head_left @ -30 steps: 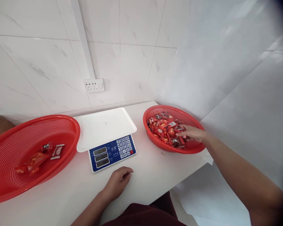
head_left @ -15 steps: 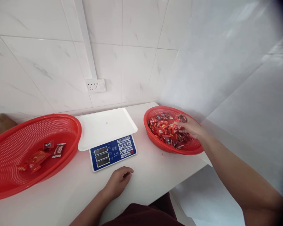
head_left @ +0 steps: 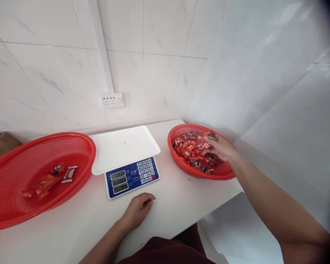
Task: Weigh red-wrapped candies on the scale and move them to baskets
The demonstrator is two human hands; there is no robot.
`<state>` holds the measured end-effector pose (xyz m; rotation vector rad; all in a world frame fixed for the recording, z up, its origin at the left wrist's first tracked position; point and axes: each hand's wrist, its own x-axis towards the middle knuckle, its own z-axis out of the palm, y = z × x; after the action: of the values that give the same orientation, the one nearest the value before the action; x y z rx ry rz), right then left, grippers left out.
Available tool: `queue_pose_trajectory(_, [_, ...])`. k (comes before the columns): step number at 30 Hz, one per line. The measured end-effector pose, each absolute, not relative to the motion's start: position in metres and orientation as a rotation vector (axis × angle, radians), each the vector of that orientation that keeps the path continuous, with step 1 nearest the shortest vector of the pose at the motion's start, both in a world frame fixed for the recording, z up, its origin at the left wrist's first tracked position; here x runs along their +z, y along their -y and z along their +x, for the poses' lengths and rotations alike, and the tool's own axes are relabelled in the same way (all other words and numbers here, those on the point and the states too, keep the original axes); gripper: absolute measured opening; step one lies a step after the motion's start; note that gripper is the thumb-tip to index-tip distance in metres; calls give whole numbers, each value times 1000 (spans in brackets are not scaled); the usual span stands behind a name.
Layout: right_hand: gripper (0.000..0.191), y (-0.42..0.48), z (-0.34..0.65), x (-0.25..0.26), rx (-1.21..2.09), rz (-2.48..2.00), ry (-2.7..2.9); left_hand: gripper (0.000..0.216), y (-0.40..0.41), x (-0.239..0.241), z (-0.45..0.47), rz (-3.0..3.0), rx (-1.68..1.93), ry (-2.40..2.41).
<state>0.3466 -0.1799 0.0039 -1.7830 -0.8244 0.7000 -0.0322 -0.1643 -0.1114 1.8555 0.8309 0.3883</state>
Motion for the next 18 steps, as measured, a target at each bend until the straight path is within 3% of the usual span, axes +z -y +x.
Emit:
queue_pose_trajectory(8, [33, 166, 319, 17, 828, -1362, 679, 25, 165, -115, -32, 1891, 389, -829])
queue_pose_trajectory(18, [39, 76, 168, 23, 1199, -1231, 927, 28, 169, -113, -35, 1987, 393, -763])
